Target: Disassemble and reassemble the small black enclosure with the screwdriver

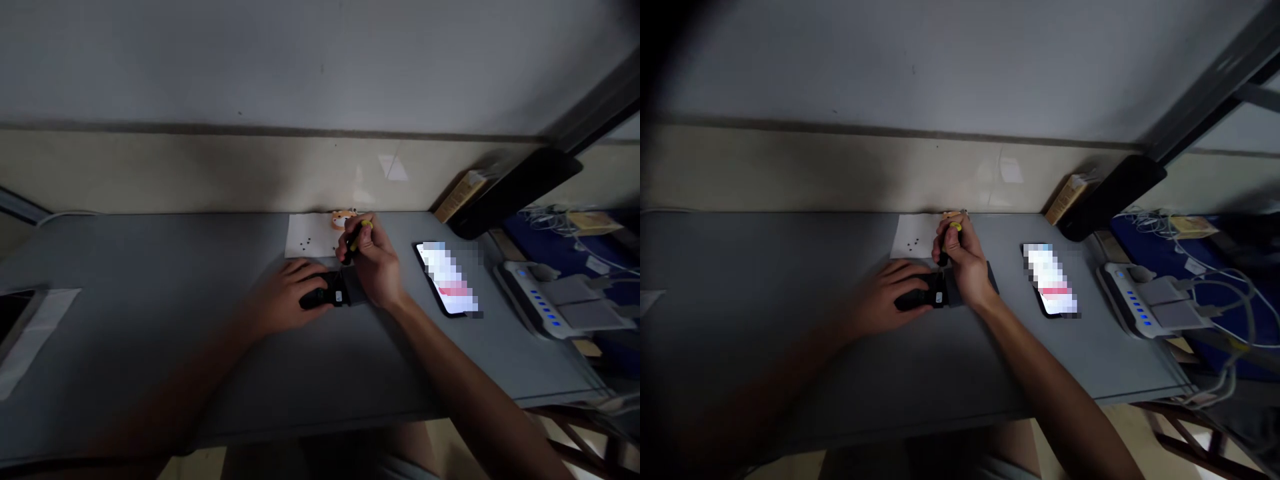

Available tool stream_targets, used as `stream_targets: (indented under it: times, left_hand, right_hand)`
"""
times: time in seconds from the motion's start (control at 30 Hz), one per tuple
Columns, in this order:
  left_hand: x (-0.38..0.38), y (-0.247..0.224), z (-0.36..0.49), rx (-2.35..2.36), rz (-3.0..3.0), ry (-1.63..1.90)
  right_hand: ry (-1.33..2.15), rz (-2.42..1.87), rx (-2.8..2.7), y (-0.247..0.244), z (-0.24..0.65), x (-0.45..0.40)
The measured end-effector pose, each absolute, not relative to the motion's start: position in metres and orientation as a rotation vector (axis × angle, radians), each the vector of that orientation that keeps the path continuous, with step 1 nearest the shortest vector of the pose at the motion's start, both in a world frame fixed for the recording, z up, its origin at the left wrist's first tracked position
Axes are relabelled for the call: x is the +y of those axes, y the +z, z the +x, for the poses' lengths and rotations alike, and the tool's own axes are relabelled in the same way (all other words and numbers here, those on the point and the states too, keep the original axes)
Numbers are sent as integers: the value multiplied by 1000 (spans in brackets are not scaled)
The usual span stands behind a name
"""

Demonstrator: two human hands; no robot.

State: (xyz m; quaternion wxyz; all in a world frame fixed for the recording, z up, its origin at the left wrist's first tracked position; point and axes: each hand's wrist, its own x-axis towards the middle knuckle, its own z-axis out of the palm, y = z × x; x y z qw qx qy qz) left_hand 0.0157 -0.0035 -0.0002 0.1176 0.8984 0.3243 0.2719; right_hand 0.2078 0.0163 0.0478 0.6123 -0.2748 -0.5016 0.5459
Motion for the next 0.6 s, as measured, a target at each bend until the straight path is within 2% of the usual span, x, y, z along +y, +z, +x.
stream_targets:
  times: [0.33, 0.6]
  left_hand:
    - [-3, -6, 16, 997, 2600, 791]
    - [-2, -3, 15, 967, 2618, 802]
  right_hand:
    - [1412, -564, -995, 52, 210, 15]
    - [1351, -608, -1020, 50, 202, 18]
